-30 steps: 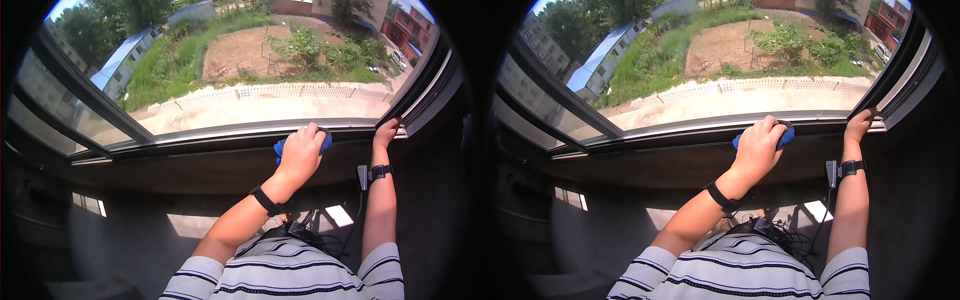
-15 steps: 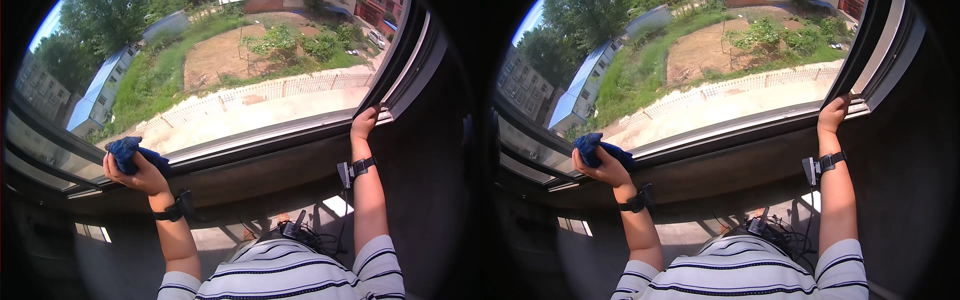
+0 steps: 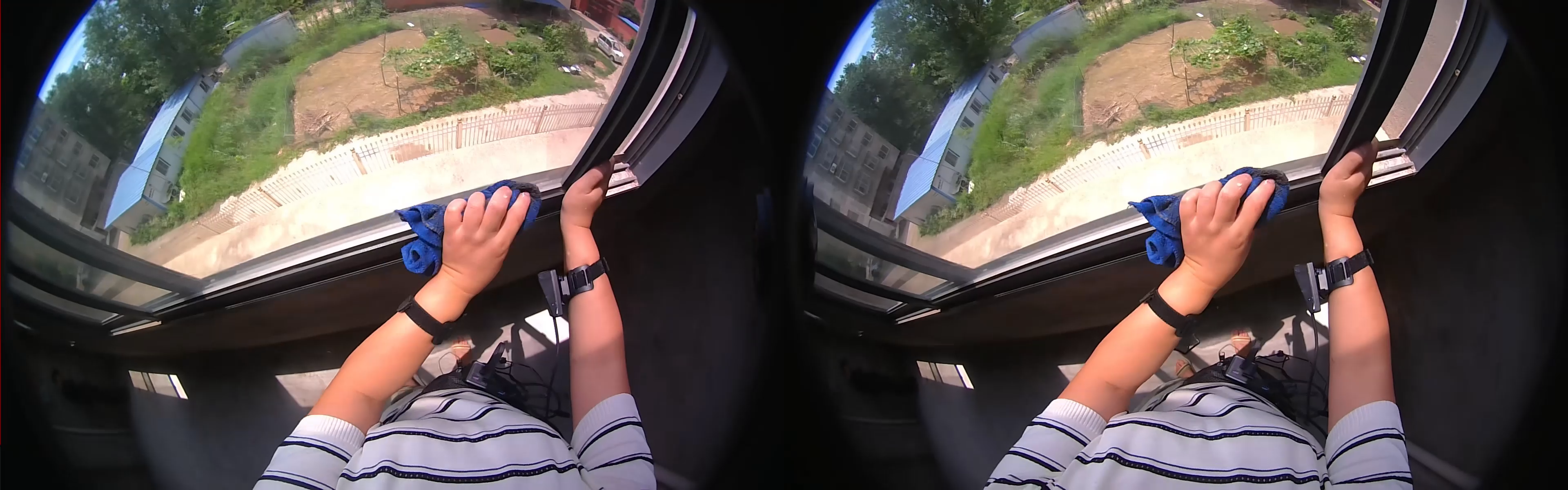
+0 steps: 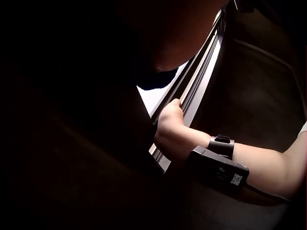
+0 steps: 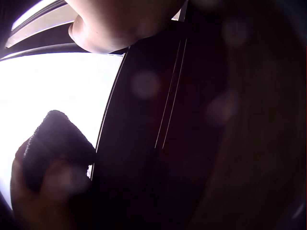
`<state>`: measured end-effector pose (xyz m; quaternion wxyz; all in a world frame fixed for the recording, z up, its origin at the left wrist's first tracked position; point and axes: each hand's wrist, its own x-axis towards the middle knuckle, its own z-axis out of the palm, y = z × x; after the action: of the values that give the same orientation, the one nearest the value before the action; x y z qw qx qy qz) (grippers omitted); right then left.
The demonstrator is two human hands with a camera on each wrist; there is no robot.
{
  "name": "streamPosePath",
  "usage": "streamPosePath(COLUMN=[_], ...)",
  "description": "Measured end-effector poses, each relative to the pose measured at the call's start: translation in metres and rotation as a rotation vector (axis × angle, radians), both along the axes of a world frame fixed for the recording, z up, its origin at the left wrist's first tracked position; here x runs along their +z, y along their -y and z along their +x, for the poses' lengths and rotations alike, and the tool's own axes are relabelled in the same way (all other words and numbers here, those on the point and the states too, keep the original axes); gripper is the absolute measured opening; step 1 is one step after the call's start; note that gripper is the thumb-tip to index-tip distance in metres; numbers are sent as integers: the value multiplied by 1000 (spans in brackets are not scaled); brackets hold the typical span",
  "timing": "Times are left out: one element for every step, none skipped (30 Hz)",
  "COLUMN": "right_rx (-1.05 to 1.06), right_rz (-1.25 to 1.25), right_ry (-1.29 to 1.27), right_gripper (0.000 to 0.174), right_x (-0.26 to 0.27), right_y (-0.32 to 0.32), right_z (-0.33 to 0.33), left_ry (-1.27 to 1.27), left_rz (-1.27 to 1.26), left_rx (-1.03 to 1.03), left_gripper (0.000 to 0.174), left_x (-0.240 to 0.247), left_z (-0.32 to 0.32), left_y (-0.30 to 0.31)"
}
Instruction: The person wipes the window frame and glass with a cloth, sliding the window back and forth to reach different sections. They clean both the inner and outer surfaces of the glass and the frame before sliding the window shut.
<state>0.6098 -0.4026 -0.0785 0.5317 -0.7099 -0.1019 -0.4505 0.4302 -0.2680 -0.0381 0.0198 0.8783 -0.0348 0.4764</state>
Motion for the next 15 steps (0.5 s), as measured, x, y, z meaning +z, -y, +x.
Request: streamPosePath(right_rx=[16, 31, 31, 50, 70, 75, 89, 104, 108, 162, 212, 211, 215, 220, 218], right_rz=[-16, -33, -28, -41, -56, -54, -57, -63, -61, -58, -56, -58, -73, -90, -91], right_ry=[-15, -27, -22, -43, -69, -68, -44, -19, -16, -52, -88, -79, -60, -41, -15], right_gripper=[41, 42, 42, 43, 44, 44, 45, 45, 45, 45, 44, 42, 40, 38, 36], right_x=[0, -1, 0, -2, -3, -4, -3, 0, 1, 4, 8, 10, 10, 8, 4], right_y=[1, 1, 3, 5, 6, 9, 9, 10, 9, 9, 9, 9, 10, 9, 9], right_z=[-1, -1, 0, 1, 0, 1, 0, -1, -2, -5, -7, -8, -8, -6, -2], left_ry=[-11, -12, -8, -3, -3, -50, -97, -132, -161, -190, -199, -207, -204, -202, -222], left_rz=[48, 74, 71, 68, 69, 87, 106, 125, 127, 130, 117, 101, 108, 113, 111], left_rx=[-60, -96, -104, -111, -109, -154, -199, -194, -176, -162, -144, -128, -99, -70, -46], left_gripper=[40, 38, 37, 37, 37, 37, 37, 38, 39, 40, 42, 44, 46, 48, 50], left_x=[-2, -4, -2, -1, -2, -4, 0, 3, 4, 7, 9, 10, 10, 11, 14], left_z=[19, 35, 43, 47, 45, 41, 34, 25, 15, 5, -6, -19, -31, -45, -59], left_y=[15, 28, 37, 41, 39, 35, 28, 21, 13, 5, -6, -16, -28, -40, -51])
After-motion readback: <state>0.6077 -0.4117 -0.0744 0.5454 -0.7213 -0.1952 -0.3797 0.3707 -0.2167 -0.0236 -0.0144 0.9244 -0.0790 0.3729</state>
